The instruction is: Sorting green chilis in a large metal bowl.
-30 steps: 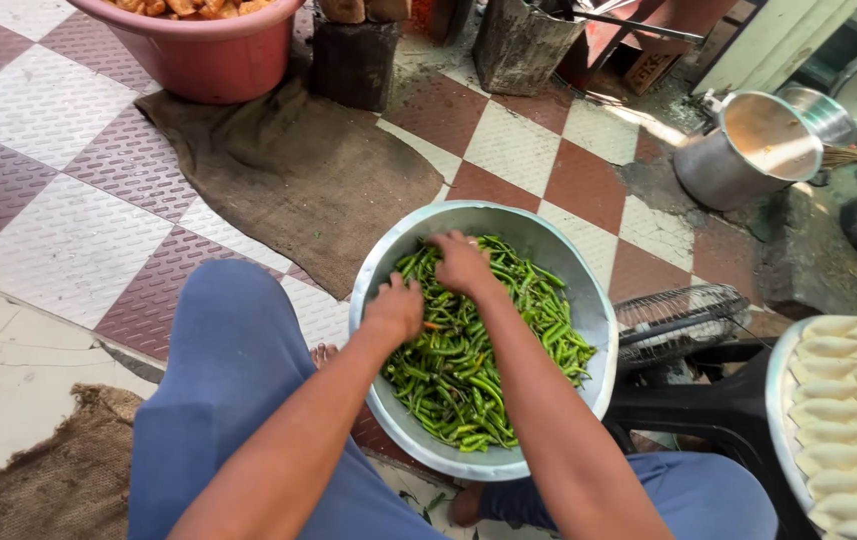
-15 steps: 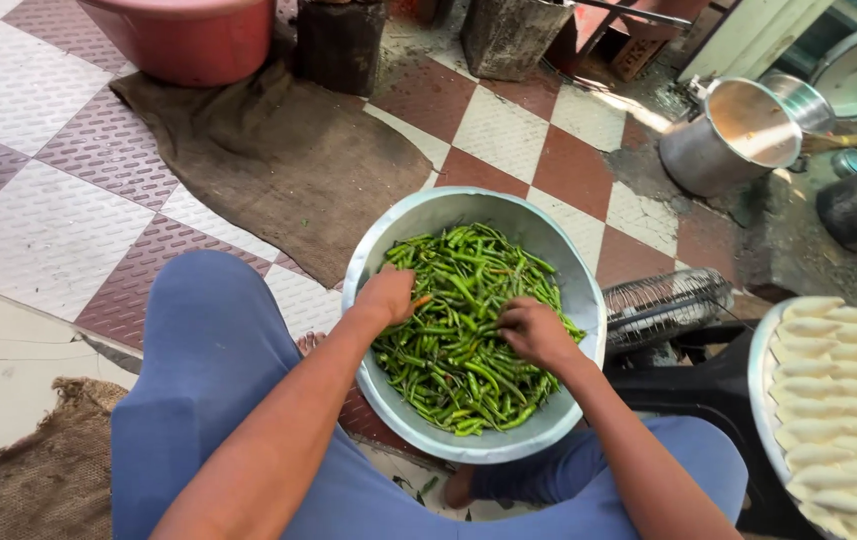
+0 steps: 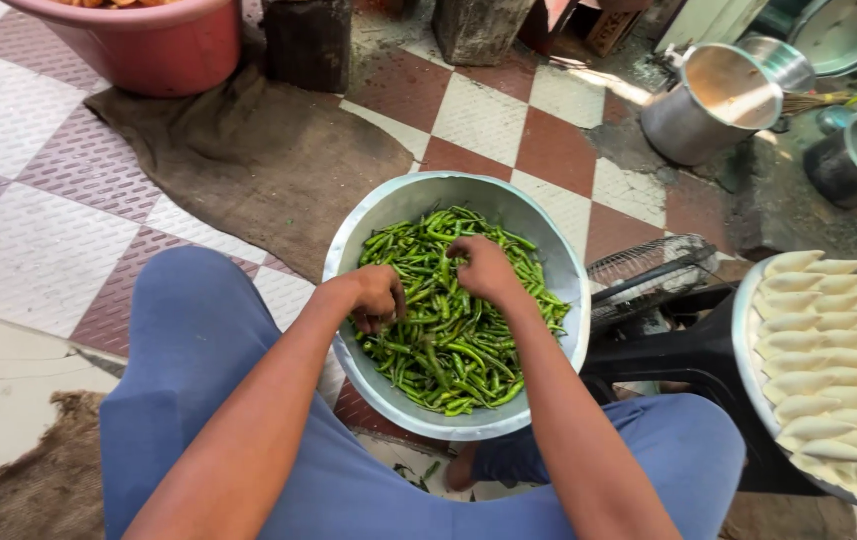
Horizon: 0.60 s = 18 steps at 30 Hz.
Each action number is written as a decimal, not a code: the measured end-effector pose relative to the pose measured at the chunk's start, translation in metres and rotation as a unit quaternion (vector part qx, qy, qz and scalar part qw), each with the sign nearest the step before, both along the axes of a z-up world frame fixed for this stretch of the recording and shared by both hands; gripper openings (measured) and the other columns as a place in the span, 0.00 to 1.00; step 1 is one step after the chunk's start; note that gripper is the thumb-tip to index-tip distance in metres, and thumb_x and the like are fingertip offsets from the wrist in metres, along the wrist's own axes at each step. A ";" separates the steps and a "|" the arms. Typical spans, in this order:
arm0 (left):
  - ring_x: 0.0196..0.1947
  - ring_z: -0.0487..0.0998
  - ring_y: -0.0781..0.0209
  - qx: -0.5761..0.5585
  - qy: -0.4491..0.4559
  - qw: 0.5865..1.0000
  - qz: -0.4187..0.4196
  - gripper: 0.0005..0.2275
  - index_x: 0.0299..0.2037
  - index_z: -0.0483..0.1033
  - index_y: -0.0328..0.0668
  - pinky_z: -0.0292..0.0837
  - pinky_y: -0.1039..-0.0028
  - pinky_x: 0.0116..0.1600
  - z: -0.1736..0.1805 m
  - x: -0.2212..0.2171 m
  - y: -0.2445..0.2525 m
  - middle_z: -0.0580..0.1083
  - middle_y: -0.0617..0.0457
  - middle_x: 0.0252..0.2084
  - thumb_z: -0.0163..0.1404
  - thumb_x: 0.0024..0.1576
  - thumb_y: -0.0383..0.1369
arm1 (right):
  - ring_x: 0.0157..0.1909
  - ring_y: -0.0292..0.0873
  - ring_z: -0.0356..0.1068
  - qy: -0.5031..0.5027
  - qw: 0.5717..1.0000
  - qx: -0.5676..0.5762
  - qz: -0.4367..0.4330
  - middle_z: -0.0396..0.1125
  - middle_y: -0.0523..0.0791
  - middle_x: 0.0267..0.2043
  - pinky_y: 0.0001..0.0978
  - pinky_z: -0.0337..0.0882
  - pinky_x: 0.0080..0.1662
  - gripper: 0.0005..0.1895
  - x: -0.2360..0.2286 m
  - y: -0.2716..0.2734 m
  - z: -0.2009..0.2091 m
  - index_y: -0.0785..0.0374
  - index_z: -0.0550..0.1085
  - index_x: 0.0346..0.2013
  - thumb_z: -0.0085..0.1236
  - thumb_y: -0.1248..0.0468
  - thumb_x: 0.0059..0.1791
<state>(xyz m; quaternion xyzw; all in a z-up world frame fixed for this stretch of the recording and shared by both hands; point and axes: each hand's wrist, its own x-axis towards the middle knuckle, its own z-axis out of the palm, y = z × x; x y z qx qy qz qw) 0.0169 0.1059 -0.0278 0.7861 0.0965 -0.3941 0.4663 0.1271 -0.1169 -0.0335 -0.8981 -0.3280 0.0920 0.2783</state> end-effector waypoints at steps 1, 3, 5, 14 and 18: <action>0.26 0.83 0.58 0.032 -0.016 0.999 0.017 0.19 0.53 0.80 0.50 0.83 0.66 0.32 0.009 -0.003 0.005 0.80 0.47 0.32 0.52 0.53 0.18 | 0.55 0.52 0.71 0.001 1.000 -0.014 0.018 0.72 0.49 0.49 0.45 0.71 0.57 0.19 0.004 0.013 -0.011 0.57 0.80 0.45 0.51 0.66 0.41; 0.27 0.83 0.57 0.054 -0.035 0.998 0.024 0.20 0.54 0.79 0.50 0.82 0.66 0.32 0.010 -0.006 0.012 0.81 0.45 0.33 0.53 0.52 0.19 | 0.59 0.55 0.64 0.007 0.993 -0.110 0.034 0.67 0.48 0.56 0.52 0.64 0.58 0.25 -0.014 0.025 -0.001 0.52 0.78 0.50 0.56 0.66 0.38; 0.27 0.83 0.55 0.072 -0.055 0.995 0.032 0.20 0.54 0.79 0.50 0.82 0.66 0.32 0.006 -0.003 0.015 0.81 0.43 0.33 0.53 0.51 0.20 | 0.63 0.57 0.57 0.012 0.976 -0.210 0.050 0.62 0.47 0.63 0.59 0.57 0.60 0.32 -0.027 0.024 0.003 0.46 0.77 0.56 0.61 0.66 0.35; 0.60 0.72 0.42 0.243 -0.259 0.935 -0.025 0.17 0.53 0.75 0.46 0.70 0.53 0.61 -0.020 -0.001 -0.026 0.72 0.41 0.59 0.56 0.52 0.33 | 0.53 0.53 0.71 0.029 0.944 -0.329 -0.015 0.71 0.49 0.48 0.49 0.68 0.56 0.19 -0.123 0.000 0.042 0.55 0.81 0.39 0.65 0.45 0.45; 0.56 0.77 0.42 0.266 -0.215 0.937 -0.071 0.16 0.52 0.79 0.43 0.75 0.56 0.58 -0.026 -0.001 -0.026 0.74 0.40 0.57 0.55 0.52 0.30 | 0.36 0.53 0.74 0.002 0.989 -0.144 -0.024 0.72 0.51 0.33 0.46 0.72 0.42 0.17 -0.099 -0.028 -0.012 0.63 0.80 0.33 0.70 0.55 0.37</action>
